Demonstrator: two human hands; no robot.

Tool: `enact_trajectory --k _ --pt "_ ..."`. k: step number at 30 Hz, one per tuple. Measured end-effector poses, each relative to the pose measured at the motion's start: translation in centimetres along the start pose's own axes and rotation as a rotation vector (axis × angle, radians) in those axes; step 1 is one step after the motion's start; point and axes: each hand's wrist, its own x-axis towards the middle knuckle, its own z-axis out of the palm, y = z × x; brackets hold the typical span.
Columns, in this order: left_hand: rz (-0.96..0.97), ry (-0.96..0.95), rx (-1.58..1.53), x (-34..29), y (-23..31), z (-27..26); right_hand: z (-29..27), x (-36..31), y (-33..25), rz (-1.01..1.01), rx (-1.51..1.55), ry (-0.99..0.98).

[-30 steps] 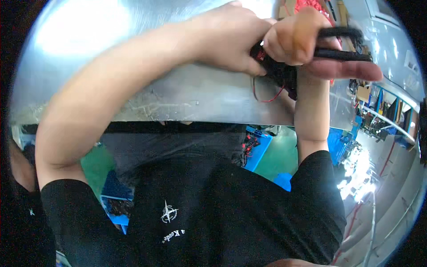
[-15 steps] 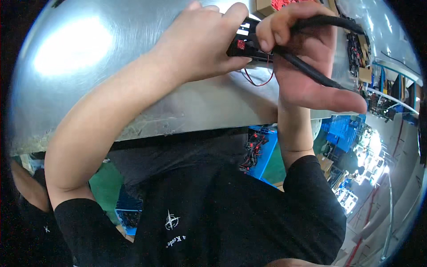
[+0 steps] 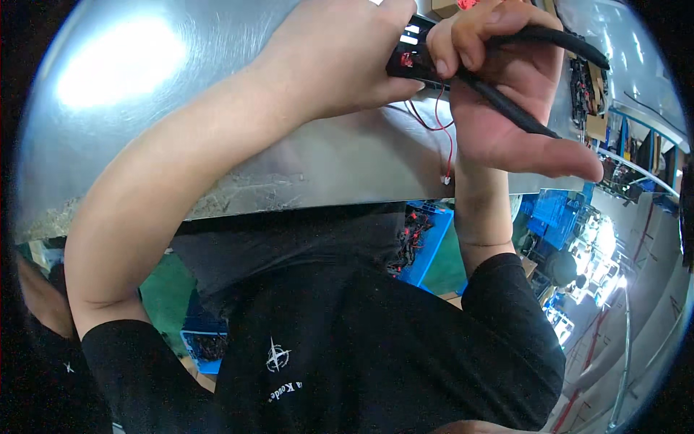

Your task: Assembling electronic cooling fan units at a workbench.

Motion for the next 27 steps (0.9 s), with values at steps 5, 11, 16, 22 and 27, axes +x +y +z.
enact_trajectory --k 5,11,16,22,27 --pt "-0.051 -0.091 0.002 0.4 0.8 -1.2 -0.1 0.1 -0.1 -0.055 -0.057 -0.053" --pt "-0.024 -0.062 -0.010 0.7 1.0 -1.1 -1.2 0.9 -1.9 -0.007 -0.594 -0.182" --pt "0.004 0.038 -0.003 -0.2 0.1 -0.5 -2.2 1.3 -1.8 0.020 -0.232 -0.398" --pt "-0.092 -0.148 -0.002 0.8 1.0 -2.4 -2.3 1.3 -1.4 0.006 -0.284 -0.394" --pt "0.011 0.047 0.079 0.2 0.3 -0.5 -2.6 1.3 -1.2 -0.062 -0.327 -0.376"
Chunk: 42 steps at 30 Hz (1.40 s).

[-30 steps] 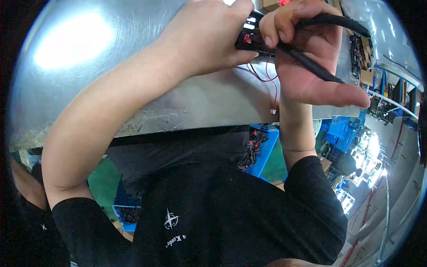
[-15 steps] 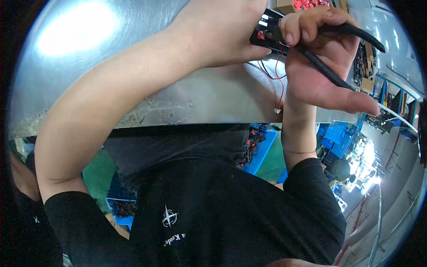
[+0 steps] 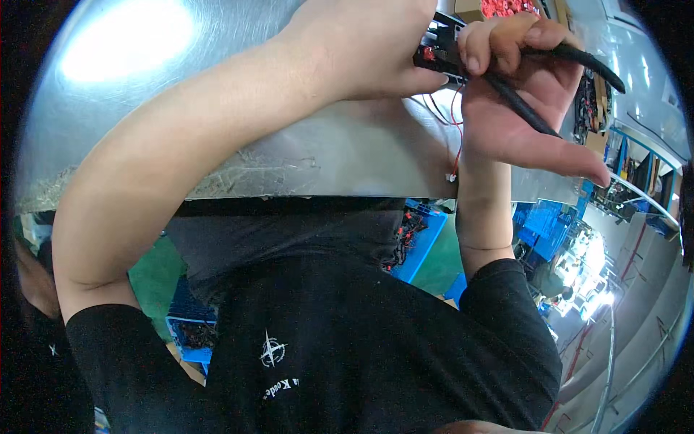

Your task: Assembling electronic cooling fan units at a workbench.

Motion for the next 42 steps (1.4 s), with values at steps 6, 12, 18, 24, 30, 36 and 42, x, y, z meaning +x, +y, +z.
enact_trajectory --k 6,12,18,24,30,36,42 --pt "-0.107 -0.195 0.062 1.3 0.7 -1.6 0.5 -0.9 0.6 -0.105 -0.121 -0.121" --pt "-0.081 -0.132 0.079 1.0 0.5 -1.5 0.6 0.0 0.4 -0.104 -0.128 -0.072" --pt "-0.230 -0.352 0.044 1.8 0.7 -2.6 -0.5 0.3 -0.9 -0.172 0.115 0.116" --pt "-0.058 -0.105 0.086 0.7 -0.7 1.4 -2.7 0.8 -1.3 -0.350 -0.100 0.136" --pt "0.198 -0.220 -0.068 0.9 -2.1 -0.7 -5.1 1.2 -3.2 0.015 -0.559 0.126" --pt "0.538 -0.492 -0.381 -0.9 -0.4 -1.0 -2.3 -0.7 -3.9 0.763 -1.213 -0.171" --pt "0.562 -0.586 -0.366 0.4 1.8 -2.8 -1.4 -6.5 -4.3 0.435 -1.134 0.072"
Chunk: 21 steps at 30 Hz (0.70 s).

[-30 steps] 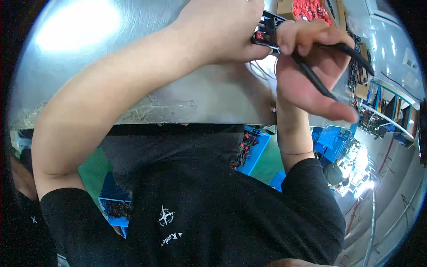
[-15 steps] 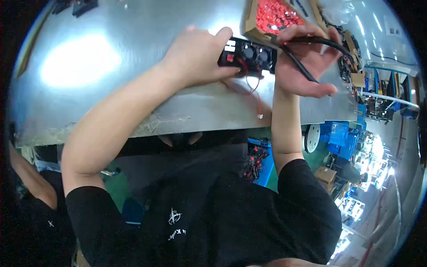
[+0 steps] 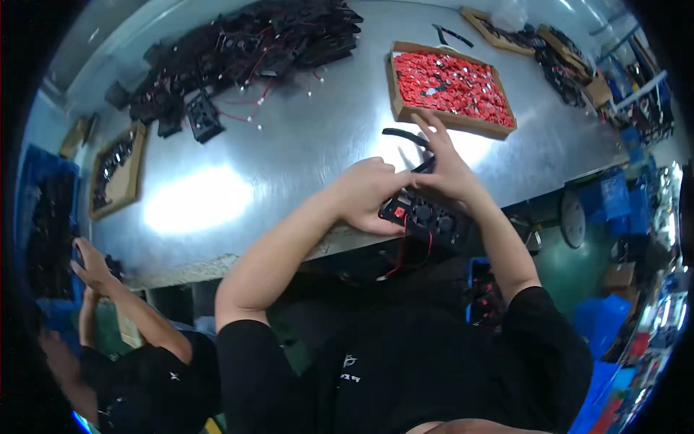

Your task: Assembling electronic cooling fan units at a workbench.

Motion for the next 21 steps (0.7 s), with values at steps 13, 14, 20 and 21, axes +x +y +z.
enact_trajectory --k 13,14,20,21 --pt "-0.055 -0.019 -0.024 2.6 0.8 1.6 -4.0 -29.3 3.1 0.983 1.495 -0.060" --pt "-0.087 0.022 -0.037 2.7 -0.2 2.1 -3.3 -34.4 6.6 1.029 1.531 0.069" --pt "-0.378 0.192 -0.092 1.5 -0.1 2.2 -0.2 -48.6 15.6 1.702 1.280 0.754" --pt "-0.338 0.200 -0.077 1.7 -0.3 2.2 1.1 -48.1 15.4 1.789 1.286 0.845"
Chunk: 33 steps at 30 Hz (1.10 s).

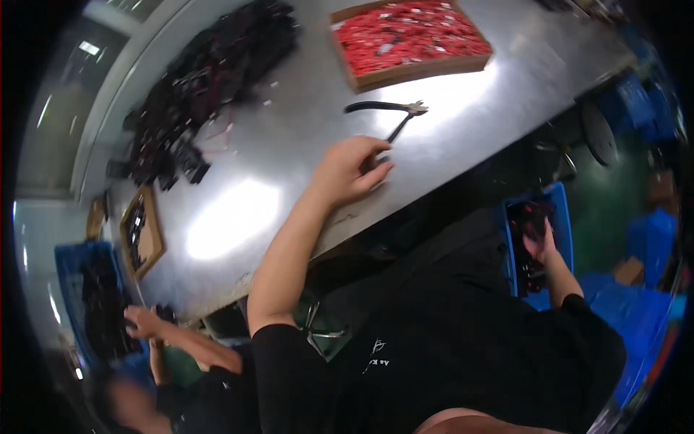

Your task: Assembling electronic cooling fan units at a workbench.

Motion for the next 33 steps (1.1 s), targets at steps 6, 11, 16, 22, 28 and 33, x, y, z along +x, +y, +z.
enact_trajectory --k 6,11,16,22,28,33 --pt "-0.121 0.355 0.302 -0.9 -4.7 -4.6 13.4 0.8 4.7 -0.966 -0.631 -0.292" --pt "-0.663 1.030 0.996 -9.8 -13.8 -15.9 28.5 -19.8 0.5 -1.687 -1.131 -1.358" --pt "-1.239 0.925 0.938 -11.4 -15.0 -15.9 37.2 -26.2 -1.9 -1.969 -0.863 -1.562" --pt "-1.011 1.066 0.595 -10.2 -11.4 -15.1 49.5 -22.4 -11.7 -1.967 -1.013 -0.644" --pt "-0.223 1.021 -0.536 -4.9 -8.0 -9.9 56.2 -19.4 -14.1 -1.849 -1.395 -0.463" --pt "-0.295 0.267 -1.068 0.9 -3.1 -6.0 56.6 -17.0 -13.7 -2.077 -1.092 -0.392"
